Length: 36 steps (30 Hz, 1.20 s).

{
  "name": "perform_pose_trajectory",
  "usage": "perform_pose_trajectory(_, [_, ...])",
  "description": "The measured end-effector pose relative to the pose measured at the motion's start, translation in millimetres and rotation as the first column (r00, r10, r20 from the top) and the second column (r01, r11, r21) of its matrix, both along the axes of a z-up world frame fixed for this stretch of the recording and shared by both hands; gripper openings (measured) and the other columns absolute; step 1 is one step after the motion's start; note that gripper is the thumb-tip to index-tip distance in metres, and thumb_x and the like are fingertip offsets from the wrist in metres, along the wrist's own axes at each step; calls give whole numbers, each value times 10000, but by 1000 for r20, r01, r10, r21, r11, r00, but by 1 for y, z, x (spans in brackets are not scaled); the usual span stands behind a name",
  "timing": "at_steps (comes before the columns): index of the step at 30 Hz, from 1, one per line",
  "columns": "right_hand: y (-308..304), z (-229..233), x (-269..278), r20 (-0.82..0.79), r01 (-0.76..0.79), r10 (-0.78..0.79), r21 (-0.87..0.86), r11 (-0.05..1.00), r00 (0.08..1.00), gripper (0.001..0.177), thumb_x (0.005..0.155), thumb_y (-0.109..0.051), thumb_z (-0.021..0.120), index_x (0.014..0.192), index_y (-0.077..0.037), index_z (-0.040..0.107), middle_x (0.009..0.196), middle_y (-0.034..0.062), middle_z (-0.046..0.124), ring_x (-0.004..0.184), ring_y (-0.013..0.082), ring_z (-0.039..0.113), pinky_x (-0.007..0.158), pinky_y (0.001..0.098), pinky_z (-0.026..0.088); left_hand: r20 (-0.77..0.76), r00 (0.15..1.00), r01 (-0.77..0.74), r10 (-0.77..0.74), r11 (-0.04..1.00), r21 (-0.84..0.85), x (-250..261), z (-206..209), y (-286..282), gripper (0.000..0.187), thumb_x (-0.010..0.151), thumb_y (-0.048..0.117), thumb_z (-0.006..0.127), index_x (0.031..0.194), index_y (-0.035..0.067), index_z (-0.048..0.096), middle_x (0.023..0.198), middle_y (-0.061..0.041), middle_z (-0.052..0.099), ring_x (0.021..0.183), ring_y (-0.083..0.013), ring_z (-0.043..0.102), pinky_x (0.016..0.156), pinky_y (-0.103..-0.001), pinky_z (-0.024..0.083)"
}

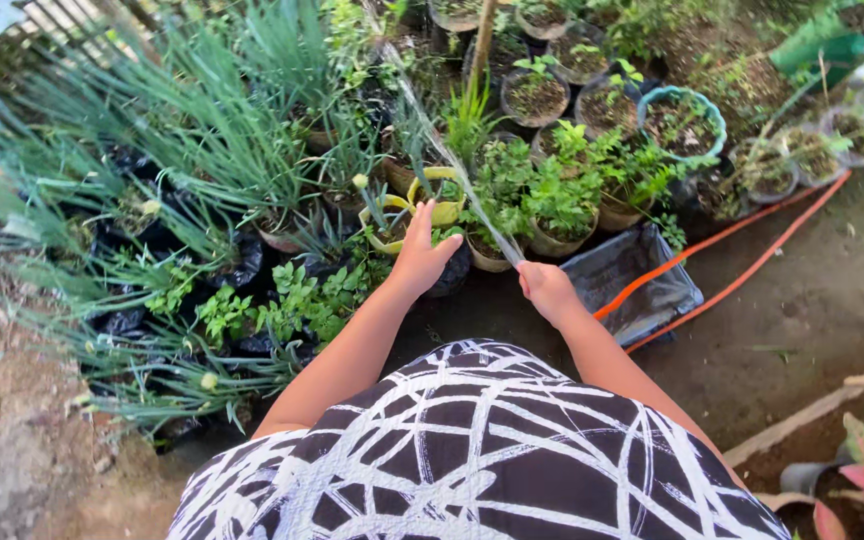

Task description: The person holds a hose and waters potted plants in a garden.

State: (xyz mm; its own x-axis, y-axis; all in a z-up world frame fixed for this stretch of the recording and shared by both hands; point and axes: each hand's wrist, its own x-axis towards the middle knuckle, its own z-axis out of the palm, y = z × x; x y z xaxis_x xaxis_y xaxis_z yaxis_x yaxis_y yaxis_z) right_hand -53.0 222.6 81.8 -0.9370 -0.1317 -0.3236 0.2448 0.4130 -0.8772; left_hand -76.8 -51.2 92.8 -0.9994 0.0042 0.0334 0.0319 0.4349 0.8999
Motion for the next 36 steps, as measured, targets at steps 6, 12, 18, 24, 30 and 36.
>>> perform_pose_trajectory(6, [-43,-5,-32,46,-211,212,-43,977,976,496,960,-414,520,601,-75,565,576,28,542,546,155,492,568,346,423,10,970,-243,243,967,74,8,-8,-35,854,889,315,717,1561,-4,298,1644,-247,265,1548,-340,224,1226,-390,197])
perform_pose_trajectory(12, [-42,-29,-32,126,-324,316,50,945,940,538,962,-447,498,597,-57,561,568,58,541,546,205,495,594,368,435,67,926,-377,371,917,127,31,-19,-32,797,901,322,689,1540,-2,341,1605,-230,369,1490,-328,368,1207,-370,293])
perform_pose_trajectory(18, [-7,-38,-46,379,-84,33,118,989,925,490,949,-469,493,607,-119,501,542,36,462,410,198,374,425,377,282,84,924,-381,373,917,121,47,-18,-27,807,877,315,701,1526,-1,340,1593,-227,377,1471,-327,385,1184,-375,310])
perform_pose_trajectory(24, [5,-23,-31,421,-85,83,-14,996,903,476,933,-480,474,595,-144,460,510,14,422,374,164,319,381,356,242,94,918,-393,384,911,120,47,-15,-13,793,888,306,714,1531,3,361,1614,-245,324,1503,-345,323,1200,-393,268])
perform_pose_trajectory(30, [14,-4,-37,356,-15,26,-35,999,934,467,945,-490,470,614,-161,462,522,-3,400,396,149,303,403,348,218,73,937,-347,341,932,106,42,-5,1,777,892,328,703,1525,26,370,1608,-231,350,1496,-335,345,1199,-390,280])
perform_pose_trajectory(36, [15,-1,-43,345,-120,114,-4,993,932,466,929,-473,484,606,-138,475,528,3,447,412,159,366,407,351,274,104,931,-359,350,930,84,46,4,4,756,890,328,701,1519,43,396,1608,-210,362,1492,-328,354,1195,-384,290])
